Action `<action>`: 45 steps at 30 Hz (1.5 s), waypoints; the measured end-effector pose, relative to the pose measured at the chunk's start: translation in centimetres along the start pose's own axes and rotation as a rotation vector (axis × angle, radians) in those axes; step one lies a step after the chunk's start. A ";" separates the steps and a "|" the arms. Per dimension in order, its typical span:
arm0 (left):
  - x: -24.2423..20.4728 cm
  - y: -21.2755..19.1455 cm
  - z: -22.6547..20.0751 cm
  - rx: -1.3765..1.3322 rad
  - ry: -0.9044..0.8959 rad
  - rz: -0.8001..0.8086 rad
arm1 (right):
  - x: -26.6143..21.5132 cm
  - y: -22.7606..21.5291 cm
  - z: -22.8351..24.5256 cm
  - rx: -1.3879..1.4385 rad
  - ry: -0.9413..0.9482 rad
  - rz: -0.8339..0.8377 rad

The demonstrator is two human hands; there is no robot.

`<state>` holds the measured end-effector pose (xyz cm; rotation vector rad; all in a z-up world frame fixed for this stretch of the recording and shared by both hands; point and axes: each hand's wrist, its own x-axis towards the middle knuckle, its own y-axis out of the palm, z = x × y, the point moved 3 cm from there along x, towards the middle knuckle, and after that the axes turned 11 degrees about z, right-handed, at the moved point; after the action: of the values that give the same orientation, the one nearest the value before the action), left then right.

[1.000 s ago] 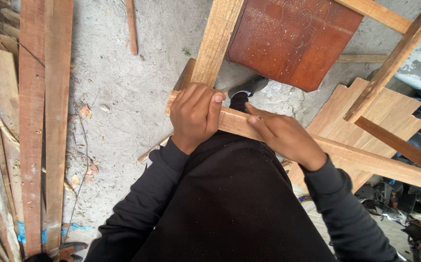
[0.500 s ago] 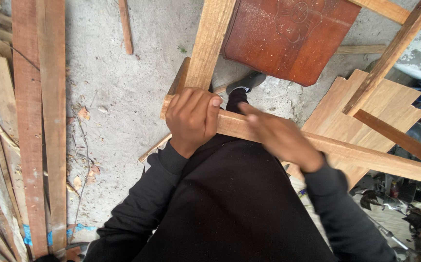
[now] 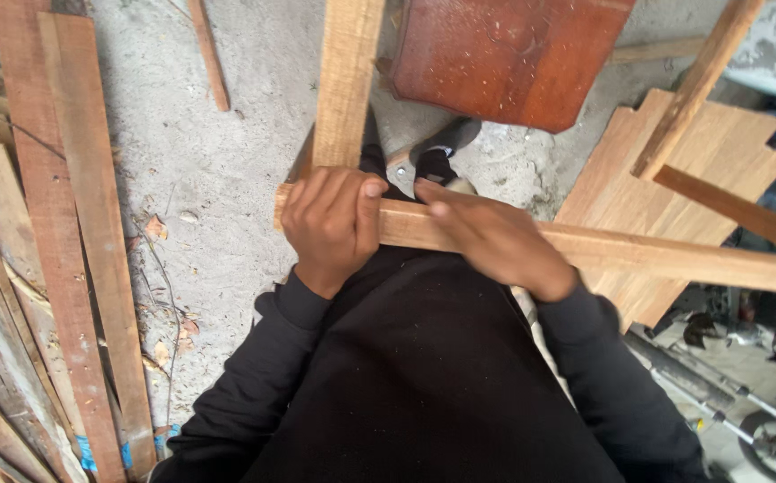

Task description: The person sands the surface and edges of a wooden frame structure using a piece of sandpaper.

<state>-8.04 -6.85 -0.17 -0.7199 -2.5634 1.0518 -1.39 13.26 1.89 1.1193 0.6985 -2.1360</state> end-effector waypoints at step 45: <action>1.8 7.0 -7.9 0.197 -0.177 -0.098 | -6.4 -3.8 -22.0 -0.036 0.096 0.166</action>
<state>-3.79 3.00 0.42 -0.4648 -2.5589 1.3657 10.22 32.77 -3.11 1.2228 0.6603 -1.9344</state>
